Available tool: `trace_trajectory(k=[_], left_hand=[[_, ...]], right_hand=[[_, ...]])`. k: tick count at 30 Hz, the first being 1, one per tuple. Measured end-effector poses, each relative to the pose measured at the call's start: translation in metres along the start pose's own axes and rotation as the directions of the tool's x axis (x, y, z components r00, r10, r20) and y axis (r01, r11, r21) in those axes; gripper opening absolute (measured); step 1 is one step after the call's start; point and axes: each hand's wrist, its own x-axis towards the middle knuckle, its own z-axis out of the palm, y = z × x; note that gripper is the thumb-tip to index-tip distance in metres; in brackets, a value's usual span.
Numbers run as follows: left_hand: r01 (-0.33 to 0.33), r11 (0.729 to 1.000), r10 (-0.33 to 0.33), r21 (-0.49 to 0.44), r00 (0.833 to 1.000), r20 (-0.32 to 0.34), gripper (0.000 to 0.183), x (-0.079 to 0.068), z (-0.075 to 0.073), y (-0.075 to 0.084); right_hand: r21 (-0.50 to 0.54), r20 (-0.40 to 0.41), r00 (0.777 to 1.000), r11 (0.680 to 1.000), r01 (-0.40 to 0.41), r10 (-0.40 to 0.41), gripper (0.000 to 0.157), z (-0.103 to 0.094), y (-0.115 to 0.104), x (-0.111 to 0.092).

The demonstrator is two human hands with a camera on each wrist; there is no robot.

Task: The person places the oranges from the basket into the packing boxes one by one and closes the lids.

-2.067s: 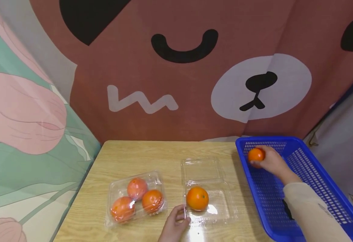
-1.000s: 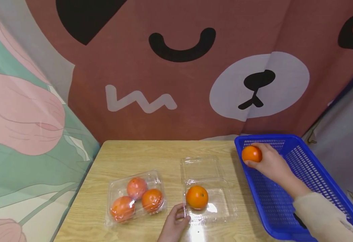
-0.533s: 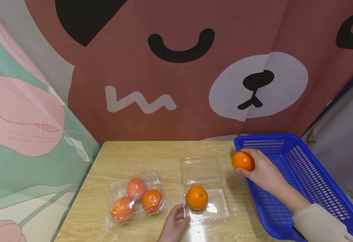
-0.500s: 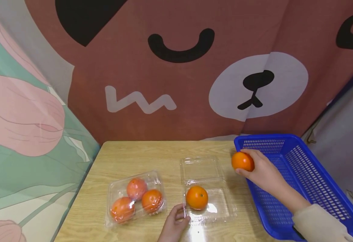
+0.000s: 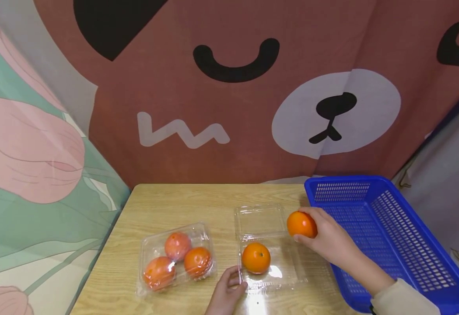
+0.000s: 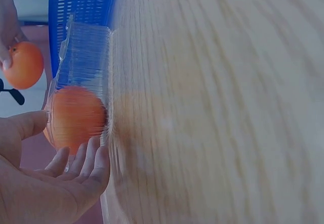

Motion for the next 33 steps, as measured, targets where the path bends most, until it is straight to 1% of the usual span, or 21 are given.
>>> trace_trajectory(k=[6,16,23,28,33], left_hand=[[-0.007,1.0,0.007,0.003,1.0,-0.003,0.039,0.0,0.001,-0.002],[-0.008,1.0,0.008,-0.001,1.0,-0.002,0.04,0.0,0.0,0.0],[-0.016,1.0,0.016,-0.012,1.0,0.013,0.04,0.0,0.0,0.0],[-0.02,1.0,0.02,-0.009,1.0,0.011,0.04,-0.001,-0.001,0.0],[-0.025,1.0,0.025,-0.007,1.0,0.009,0.041,-0.001,0.0,0.0]], right_hand=[[-0.005,0.014,1.0,1.0,0.01,-0.01,0.069,0.01,-0.005,-0.005],[-0.004,0.034,0.996,0.996,0.088,-0.088,0.063,0.029,-0.009,-0.015],[-0.056,0.057,0.992,0.992,0.112,-0.109,0.062,0.045,-0.013,-0.023],[-0.097,0.083,0.988,0.986,0.136,-0.129,0.061,0.055,-0.013,-0.027],[-0.11,0.113,0.984,0.982,0.152,-0.139,0.061,0.065,-0.012,-0.03]])
